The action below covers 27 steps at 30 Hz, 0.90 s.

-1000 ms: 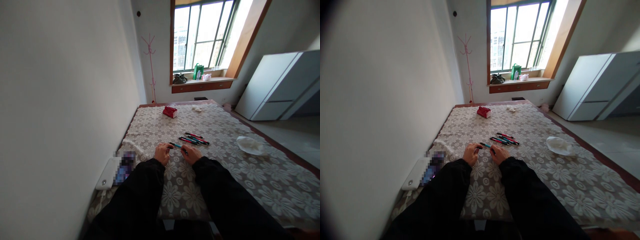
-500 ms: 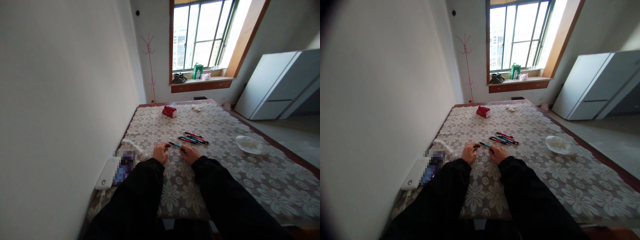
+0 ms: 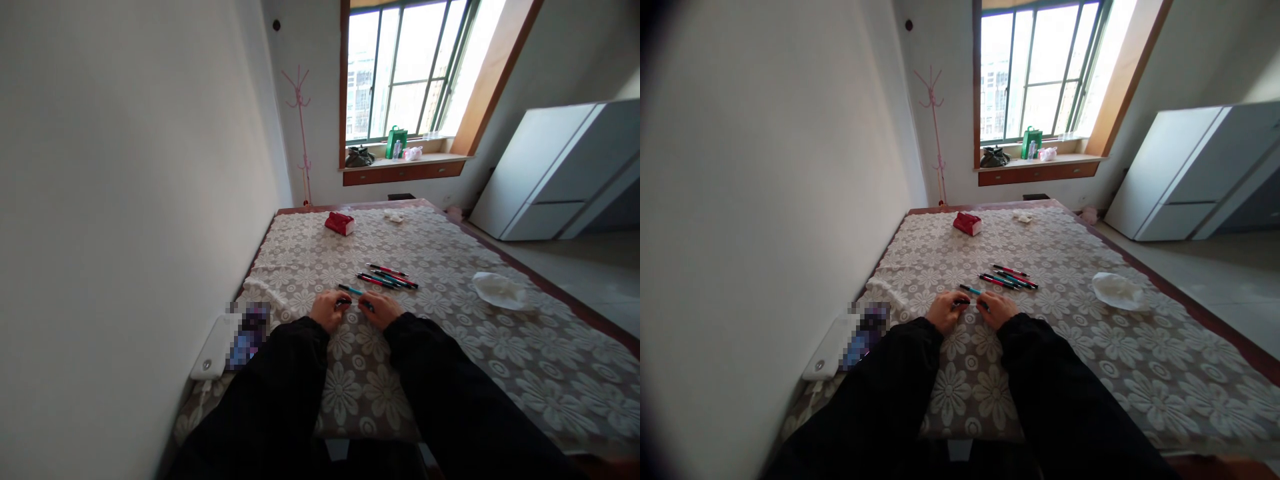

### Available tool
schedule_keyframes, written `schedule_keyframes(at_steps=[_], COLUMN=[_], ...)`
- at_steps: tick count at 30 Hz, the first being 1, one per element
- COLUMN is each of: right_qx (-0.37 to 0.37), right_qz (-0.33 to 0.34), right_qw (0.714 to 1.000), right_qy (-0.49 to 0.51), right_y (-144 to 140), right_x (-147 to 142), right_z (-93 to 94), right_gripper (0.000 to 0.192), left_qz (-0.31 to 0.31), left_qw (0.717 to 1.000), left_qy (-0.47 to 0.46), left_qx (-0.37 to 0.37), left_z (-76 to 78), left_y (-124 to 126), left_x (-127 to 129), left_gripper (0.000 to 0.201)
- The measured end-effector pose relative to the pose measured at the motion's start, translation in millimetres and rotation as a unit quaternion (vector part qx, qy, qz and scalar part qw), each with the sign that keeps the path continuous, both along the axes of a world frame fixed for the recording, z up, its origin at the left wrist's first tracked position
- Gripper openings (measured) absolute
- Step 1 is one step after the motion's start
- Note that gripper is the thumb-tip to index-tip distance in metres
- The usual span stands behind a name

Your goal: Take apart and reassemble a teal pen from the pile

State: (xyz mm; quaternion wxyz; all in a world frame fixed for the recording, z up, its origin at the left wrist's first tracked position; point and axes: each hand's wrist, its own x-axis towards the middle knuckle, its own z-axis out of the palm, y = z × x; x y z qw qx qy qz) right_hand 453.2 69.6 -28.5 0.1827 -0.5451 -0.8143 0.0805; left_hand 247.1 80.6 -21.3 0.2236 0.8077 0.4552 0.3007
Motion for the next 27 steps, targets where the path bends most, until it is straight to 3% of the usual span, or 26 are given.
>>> schedule_keyframes(at_steps=[9,14,20,27], right_qx=[-0.002,-0.013,-0.023,-0.014], right_qz=[-0.032,-0.005,-0.025,-0.094], right_qw=[0.999,0.999,0.999,0.995], right_qy=[-0.031,-0.038,-0.031,-0.006], right_y=[-5,-6,-3,-5], right_x=[0,-2,-2,-3], right_z=[12.3,11.4,8.5,14.9], right_gripper=[0.017,0.021,0.021,0.018], left_qz=[0.092,0.035,-0.015,0.074], left_qw=[0.996,0.999,1.0,0.997], left_qy=[0.011,0.017,0.024,0.012], left_qx=[-0.003,-0.011,-0.013,-0.015], left_z=[-2.2,-0.1,2.8,-0.7], left_y=[3,0,0,4], left_x=[-4,-2,-1,-3], left_gripper=[0.018,0.018,0.021,0.021])
